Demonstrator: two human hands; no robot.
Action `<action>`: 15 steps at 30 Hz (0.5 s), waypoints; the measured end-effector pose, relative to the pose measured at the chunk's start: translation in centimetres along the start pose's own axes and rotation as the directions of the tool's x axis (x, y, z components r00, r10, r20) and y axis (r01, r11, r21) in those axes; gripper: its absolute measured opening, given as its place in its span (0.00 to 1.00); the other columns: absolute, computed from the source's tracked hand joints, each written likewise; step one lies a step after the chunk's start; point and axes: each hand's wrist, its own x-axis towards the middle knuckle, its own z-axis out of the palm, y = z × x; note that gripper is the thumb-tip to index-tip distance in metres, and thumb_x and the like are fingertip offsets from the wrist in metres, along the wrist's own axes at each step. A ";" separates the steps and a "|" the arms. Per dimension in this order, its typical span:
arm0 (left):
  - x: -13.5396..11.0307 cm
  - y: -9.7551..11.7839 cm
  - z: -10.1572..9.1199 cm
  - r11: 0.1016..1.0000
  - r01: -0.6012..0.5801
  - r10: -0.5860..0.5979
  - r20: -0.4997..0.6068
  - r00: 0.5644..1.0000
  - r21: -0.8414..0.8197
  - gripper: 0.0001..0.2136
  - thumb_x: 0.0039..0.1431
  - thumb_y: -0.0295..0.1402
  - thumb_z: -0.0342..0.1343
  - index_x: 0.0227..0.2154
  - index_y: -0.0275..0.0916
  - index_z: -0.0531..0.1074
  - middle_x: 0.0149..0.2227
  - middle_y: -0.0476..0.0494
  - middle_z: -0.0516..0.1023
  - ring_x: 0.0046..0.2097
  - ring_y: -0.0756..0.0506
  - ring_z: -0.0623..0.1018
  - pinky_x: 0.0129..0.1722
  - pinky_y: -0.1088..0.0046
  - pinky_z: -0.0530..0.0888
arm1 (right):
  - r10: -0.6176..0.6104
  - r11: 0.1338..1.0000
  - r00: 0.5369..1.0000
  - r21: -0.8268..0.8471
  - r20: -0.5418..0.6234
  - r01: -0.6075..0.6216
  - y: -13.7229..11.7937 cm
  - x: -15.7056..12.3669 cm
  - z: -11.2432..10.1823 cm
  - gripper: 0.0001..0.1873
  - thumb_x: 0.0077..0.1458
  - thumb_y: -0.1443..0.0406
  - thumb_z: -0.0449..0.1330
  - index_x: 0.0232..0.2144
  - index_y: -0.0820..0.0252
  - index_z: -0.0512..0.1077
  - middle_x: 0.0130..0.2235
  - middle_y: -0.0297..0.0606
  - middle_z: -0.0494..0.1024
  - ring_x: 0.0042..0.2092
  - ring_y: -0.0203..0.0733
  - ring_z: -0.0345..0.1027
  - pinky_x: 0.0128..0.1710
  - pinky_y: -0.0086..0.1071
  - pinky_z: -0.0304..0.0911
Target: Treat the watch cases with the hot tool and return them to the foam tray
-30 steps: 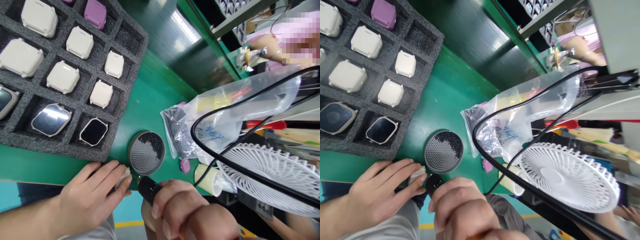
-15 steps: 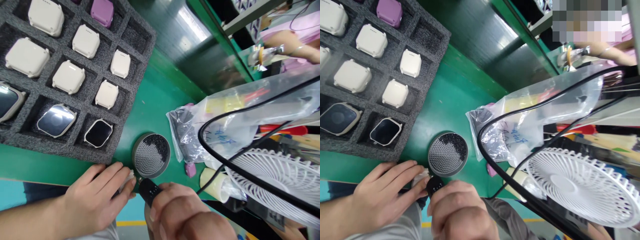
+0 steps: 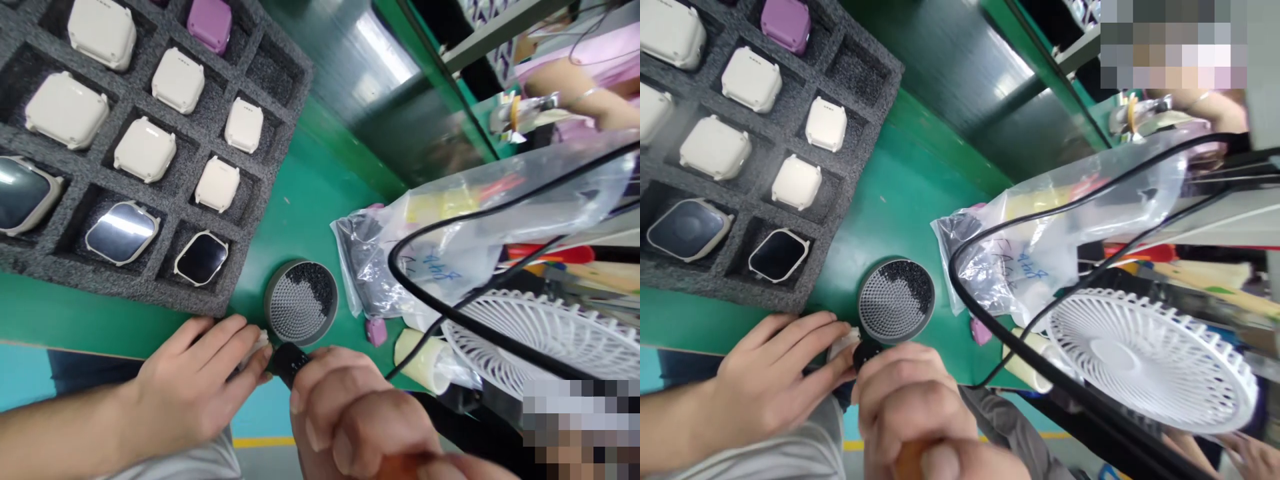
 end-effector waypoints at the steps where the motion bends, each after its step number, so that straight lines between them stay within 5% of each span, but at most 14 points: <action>1: 0.0 0.0 0.0 1.000 0.003 -0.003 -0.002 1.000 0.000 0.11 0.68 0.35 0.62 0.49 0.37 0.80 0.53 0.42 0.82 0.56 0.39 0.77 0.51 0.59 0.69 | -0.035 0.999 0.998 0.025 -0.055 0.036 0.1 0.1 0.5 0.16 0.72 0.58 0.46 0.39 0.46 0.73 0.25 0.27 0.72 0.27 0.39 0.73 0.30 0.40 0.75; 3: -0.2 -0.1 -0.1 1.000 -0.004 0.004 -0.001 1.000 0.019 0.13 0.67 0.37 0.63 0.50 0.38 0.80 0.53 0.43 0.82 0.56 0.39 0.78 0.51 0.59 0.69 | -0.163 0.979 0.942 0.071 -0.295 0.192 0.7 0.3 1.6 0.13 0.71 0.57 0.47 0.45 0.47 0.72 0.27 0.26 0.71 0.25 0.35 0.70 0.26 0.36 0.72; 5: -0.5 -0.3 -0.3 0.998 -0.040 0.040 0.005 0.999 0.045 0.15 0.68 0.39 0.63 0.52 0.38 0.80 0.55 0.42 0.82 0.57 0.38 0.77 0.52 0.57 0.69 | -0.274 0.933 0.809 0.058 -0.519 0.354 1.4 0.4 2.6 0.11 0.68 0.56 0.53 0.48 0.51 0.69 0.30 0.25 0.71 0.24 0.32 0.68 0.23 0.34 0.70; 7: -0.8 -0.5 -0.5 0.994 -0.099 0.098 0.038 0.995 0.041 0.16 0.70 0.39 0.59 0.54 0.37 0.78 0.61 0.41 0.78 0.60 0.36 0.75 0.55 0.54 0.68 | -0.314 0.913 0.732 0.019 -0.605 0.407 1.8 0.5 3.1 0.12 0.67 0.56 0.55 0.48 0.54 0.68 0.32 0.25 0.73 0.25 0.33 0.68 0.22 0.35 0.69; 11: -1.1 -0.8 -0.4 0.985 -0.172 0.171 0.068 0.983 0.014 0.17 0.73 0.30 0.48 0.56 0.35 0.77 0.64 0.38 0.75 0.62 0.35 0.74 0.57 0.52 0.67 | -0.239 0.949 0.747 0.013 -0.620 0.315 1.4 0.8 2.8 0.15 0.66 0.50 0.57 0.46 0.52 0.68 0.30 0.25 0.73 0.25 0.36 0.69 0.23 0.38 0.70; 15: -0.9 -0.5 0.1 0.995 -0.084 0.086 -0.036 0.996 0.053 0.13 0.68 0.35 0.62 0.51 0.37 0.80 0.51 0.42 0.83 0.55 0.38 0.78 0.57 0.54 0.69 | -0.199 0.961 0.802 0.046 -0.563 0.271 1.5 1.3 2.6 0.14 0.67 0.50 0.54 0.44 0.51 0.69 0.30 0.26 0.74 0.26 0.36 0.70 0.24 0.39 0.71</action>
